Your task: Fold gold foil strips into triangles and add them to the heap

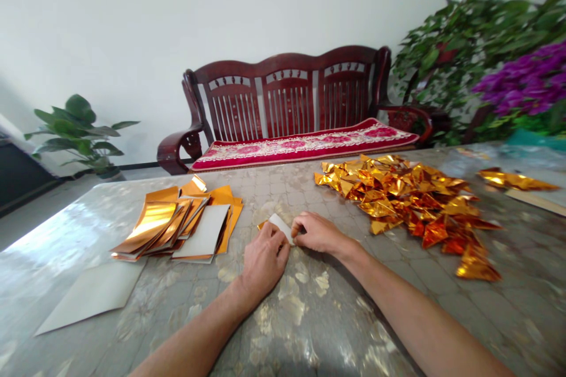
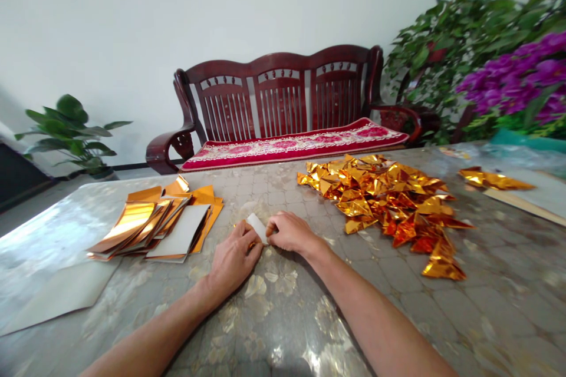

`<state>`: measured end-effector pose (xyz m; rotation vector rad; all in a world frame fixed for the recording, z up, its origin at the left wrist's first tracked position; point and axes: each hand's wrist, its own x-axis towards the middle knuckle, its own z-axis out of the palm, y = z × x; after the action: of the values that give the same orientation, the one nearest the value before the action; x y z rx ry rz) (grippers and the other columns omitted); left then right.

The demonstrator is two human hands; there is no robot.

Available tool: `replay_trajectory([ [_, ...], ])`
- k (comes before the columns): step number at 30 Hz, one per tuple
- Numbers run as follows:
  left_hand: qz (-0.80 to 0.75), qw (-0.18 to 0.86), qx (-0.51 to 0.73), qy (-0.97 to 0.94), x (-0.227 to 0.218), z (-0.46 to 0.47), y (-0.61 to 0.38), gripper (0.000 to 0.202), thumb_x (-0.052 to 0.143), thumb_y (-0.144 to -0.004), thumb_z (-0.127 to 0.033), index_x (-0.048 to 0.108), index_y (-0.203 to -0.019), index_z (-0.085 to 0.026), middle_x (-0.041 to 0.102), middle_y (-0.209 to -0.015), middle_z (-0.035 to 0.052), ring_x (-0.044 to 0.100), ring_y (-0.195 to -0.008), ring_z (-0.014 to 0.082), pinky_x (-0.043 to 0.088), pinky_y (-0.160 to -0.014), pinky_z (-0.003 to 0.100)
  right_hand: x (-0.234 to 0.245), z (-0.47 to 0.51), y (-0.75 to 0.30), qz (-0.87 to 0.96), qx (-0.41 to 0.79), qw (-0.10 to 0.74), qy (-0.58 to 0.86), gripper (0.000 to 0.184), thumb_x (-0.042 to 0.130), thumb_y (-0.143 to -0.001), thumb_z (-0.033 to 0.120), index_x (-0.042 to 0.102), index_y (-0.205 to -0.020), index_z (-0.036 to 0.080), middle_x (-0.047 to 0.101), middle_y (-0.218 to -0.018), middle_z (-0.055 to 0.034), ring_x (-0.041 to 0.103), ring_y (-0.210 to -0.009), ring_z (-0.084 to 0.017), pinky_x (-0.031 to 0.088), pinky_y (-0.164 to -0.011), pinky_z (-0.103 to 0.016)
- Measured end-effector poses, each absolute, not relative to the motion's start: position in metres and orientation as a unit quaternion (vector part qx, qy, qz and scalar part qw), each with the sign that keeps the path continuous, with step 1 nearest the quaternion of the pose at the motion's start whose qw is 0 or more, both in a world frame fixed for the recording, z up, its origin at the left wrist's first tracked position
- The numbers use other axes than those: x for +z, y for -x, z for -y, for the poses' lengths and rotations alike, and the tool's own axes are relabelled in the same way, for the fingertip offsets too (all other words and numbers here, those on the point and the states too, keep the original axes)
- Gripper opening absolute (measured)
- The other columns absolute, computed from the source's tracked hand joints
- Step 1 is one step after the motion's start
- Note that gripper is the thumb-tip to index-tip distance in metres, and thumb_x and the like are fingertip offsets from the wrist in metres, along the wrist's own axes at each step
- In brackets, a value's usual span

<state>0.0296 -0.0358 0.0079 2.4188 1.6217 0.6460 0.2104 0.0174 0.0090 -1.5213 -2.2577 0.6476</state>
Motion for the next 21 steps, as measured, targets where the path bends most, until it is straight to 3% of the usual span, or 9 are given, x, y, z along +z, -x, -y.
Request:
replay_trajectory([
  [12,-0.541,0.077,0.222,-0.808,0.0069,0.0356,-0.0304,0.014,0.049,-0.095,-0.026,0.062,-0.091,-0.022,0.055,-0.101,0.0028,0.059,-0.091,0.0147,0.045,-0.078,0.024,0.0092,-0.0173,-0.2108,0.787,0.236,0.174,0.543,0.017,0.068,-0.066,0.023,0.073,-0.082,0.025,0.067,-0.088,0.0004,0.060,-0.081,-0.016,0.038,-0.066,-0.023],
  [21,-0.547,0.048,0.230,-0.803,0.0041,0.0315,-0.0308,0.013,0.054,-0.089,-0.021,0.057,-0.076,-0.020,0.055,-0.090,0.0034,0.057,-0.090,0.0173,0.042,-0.079,0.027,0.0080,-0.0180,-0.2112,0.789,0.238,0.179,0.537,0.015,0.067,-0.067,0.022,0.073,-0.081,0.025,0.068,-0.089,0.0001,0.061,-0.083,-0.016,0.039,-0.069,-0.023],
])
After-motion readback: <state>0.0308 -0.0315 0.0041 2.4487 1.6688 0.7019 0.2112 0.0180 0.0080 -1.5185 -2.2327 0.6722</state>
